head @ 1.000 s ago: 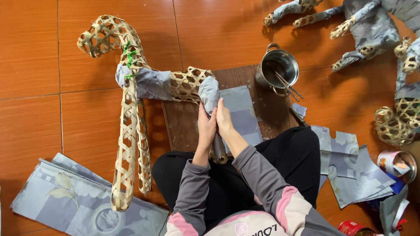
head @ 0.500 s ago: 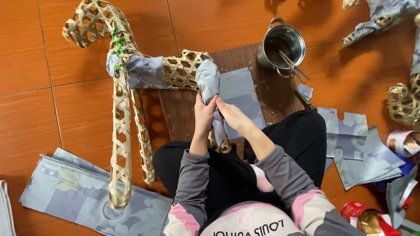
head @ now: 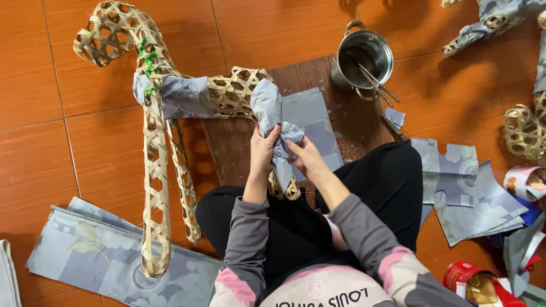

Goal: Applying glued paper strips to a bamboo giraffe frame to create a sculpture

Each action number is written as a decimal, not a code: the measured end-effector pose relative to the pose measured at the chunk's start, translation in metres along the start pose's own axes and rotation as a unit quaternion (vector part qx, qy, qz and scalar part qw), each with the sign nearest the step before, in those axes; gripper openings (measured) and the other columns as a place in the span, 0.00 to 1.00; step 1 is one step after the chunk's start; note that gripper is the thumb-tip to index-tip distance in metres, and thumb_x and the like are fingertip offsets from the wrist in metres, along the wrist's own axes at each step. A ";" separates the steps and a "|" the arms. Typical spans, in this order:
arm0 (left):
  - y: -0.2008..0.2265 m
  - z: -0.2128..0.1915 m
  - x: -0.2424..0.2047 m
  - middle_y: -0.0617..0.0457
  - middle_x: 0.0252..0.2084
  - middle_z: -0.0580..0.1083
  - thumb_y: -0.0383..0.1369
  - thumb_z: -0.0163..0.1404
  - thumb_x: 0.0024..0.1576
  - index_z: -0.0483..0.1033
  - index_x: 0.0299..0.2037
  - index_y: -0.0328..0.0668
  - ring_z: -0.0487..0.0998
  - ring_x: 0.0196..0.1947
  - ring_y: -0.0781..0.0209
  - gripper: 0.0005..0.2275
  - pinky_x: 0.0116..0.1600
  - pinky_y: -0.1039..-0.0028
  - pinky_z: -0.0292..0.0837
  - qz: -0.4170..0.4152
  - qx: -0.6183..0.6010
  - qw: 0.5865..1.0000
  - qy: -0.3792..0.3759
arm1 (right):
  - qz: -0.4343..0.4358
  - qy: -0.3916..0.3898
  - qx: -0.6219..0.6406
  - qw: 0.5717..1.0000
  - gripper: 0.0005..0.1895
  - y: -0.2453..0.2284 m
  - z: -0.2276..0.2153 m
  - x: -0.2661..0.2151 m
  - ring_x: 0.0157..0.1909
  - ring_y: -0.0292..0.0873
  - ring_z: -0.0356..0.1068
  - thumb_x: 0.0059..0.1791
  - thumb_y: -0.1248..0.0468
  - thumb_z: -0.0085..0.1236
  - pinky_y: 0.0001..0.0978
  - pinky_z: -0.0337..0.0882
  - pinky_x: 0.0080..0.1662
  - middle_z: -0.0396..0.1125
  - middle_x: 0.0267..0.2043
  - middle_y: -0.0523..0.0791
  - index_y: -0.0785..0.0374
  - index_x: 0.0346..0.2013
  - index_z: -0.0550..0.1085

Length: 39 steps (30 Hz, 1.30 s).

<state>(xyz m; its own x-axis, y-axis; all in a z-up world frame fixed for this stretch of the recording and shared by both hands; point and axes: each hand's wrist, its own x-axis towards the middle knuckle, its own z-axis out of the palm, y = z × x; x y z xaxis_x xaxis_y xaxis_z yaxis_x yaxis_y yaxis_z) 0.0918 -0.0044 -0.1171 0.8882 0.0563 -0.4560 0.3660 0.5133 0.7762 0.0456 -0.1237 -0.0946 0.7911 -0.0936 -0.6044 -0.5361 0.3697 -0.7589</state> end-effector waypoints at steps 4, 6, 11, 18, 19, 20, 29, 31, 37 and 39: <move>0.007 0.002 -0.004 0.49 0.37 0.73 0.36 0.65 0.49 0.69 0.54 0.41 0.73 0.35 0.62 0.24 0.37 0.74 0.74 -0.005 0.011 1.000 -0.007 | -0.084 0.107 -0.001 0.991 0.12 0.013 -0.001 0.046 0.31 0.36 0.71 0.42 0.69 0.66 0.26 0.76 0.31 0.68 0.31 0.41 0.64 0.38 0.73; 0.013 0.004 -0.007 0.49 0.38 0.73 0.36 0.65 0.49 0.69 0.55 0.41 0.73 0.36 0.61 0.25 0.37 0.73 0.74 -0.011 0.005 1.000 -0.003 | -0.093 0.133 0.012 0.987 0.10 0.005 -0.005 0.043 0.29 0.36 0.71 0.43 0.68 0.65 0.24 0.75 0.29 0.67 0.29 0.41 0.64 0.35 0.74; 0.010 0.002 -0.008 0.46 0.40 0.72 0.38 0.66 0.48 0.64 0.60 0.37 0.73 0.38 0.59 0.32 0.39 0.70 0.74 -0.043 0.002 0.999 0.003 | -0.137 0.135 -0.003 0.981 0.06 -0.020 0.007 0.022 0.21 0.35 0.70 0.45 0.65 0.64 0.21 0.73 0.23 0.65 0.23 0.41 0.64 0.33 0.76; 0.008 0.004 -0.015 0.47 0.35 0.73 0.42 0.60 0.53 0.64 0.55 0.41 0.77 0.28 0.60 0.25 0.31 0.71 0.79 -0.079 -0.073 0.993 -0.039 | -0.203 0.083 -0.209 0.953 0.07 -0.030 0.036 0.005 0.20 0.34 0.71 0.50 0.60 0.56 0.21 0.70 0.20 0.71 0.20 0.44 0.59 0.35 0.79; 0.005 0.004 -0.016 0.49 0.34 0.72 0.44 0.58 0.55 0.64 0.54 0.43 0.77 0.26 0.64 0.24 0.29 0.74 0.80 -0.085 -0.083 0.992 -0.041 | -0.191 0.076 -0.243 0.948 0.11 -0.029 0.034 0.006 0.21 0.35 0.73 0.52 0.57 0.52 0.21 0.72 0.22 0.72 0.21 0.45 0.58 0.37 0.80; 0.006 0.004 -0.015 0.49 0.34 0.72 0.44 0.58 0.55 0.64 0.54 0.43 0.77 0.26 0.64 0.24 0.29 0.74 0.80 -0.085 -0.083 0.992 -0.041 | -0.191 0.076 -0.243 0.948 0.11 -0.032 0.036 0.001 0.21 0.35 0.73 0.52 0.57 0.52 0.21 0.72 0.22 0.72 0.21 0.45 0.58 0.37 0.80; 0.005 0.000 -0.018 0.42 0.35 0.73 0.53 0.45 0.59 0.66 0.53 0.40 0.79 0.24 0.56 0.24 0.27 0.67 0.81 -0.058 -0.160 0.985 -0.026 | -0.324 0.068 -0.441 0.834 0.07 -0.030 0.042 0.006 0.31 0.45 0.75 0.42 0.70 0.60 0.31 0.76 0.32 0.70 0.28 0.45 0.59 0.33 0.77; -0.006 -0.004 -0.010 0.43 0.34 0.73 0.53 0.45 0.60 0.68 0.52 0.39 0.79 0.24 0.56 0.24 0.27 0.68 0.81 -0.043 -0.149 0.988 -0.027 | -0.376 0.080 -0.486 0.785 0.08 -0.025 0.041 0.012 0.31 0.44 0.74 0.40 0.69 0.63 0.33 0.75 0.35 0.66 0.28 0.42 0.55 0.30 0.76; -0.005 -0.004 -0.011 0.40 0.44 0.73 0.55 0.41 0.62 0.67 0.56 0.41 0.79 0.34 0.51 0.25 0.34 0.64 0.81 -0.029 -0.092 0.995 -0.007 | -0.384 0.051 -0.513 0.766 0.03 -0.033 0.045 0.004 0.35 0.48 0.74 0.45 0.66 0.58 0.37 0.76 0.35 0.67 0.30 0.43 0.54 0.31 0.76; 0.005 -0.005 -0.017 0.36 0.55 0.66 0.57 0.40 0.62 0.59 0.62 0.42 0.72 0.48 0.46 0.29 0.49 0.59 0.71 -0.018 -0.038 0.999 0.004 | -0.358 0.043 -0.430 0.828 0.05 -0.047 0.041 -0.013 0.35 0.47 0.75 0.47 0.68 0.57 0.33 0.77 0.32 0.70 0.33 0.46 0.55 0.36 0.78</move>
<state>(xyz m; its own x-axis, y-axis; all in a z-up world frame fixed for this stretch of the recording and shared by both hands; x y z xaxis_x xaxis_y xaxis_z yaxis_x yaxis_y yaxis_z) 0.0776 0.0014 -0.1077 0.8726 0.0435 -0.4865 0.3747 0.5792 0.7239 0.0727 -0.1016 -0.0416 0.9925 -0.0840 0.0883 0.0203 -0.6000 -0.7997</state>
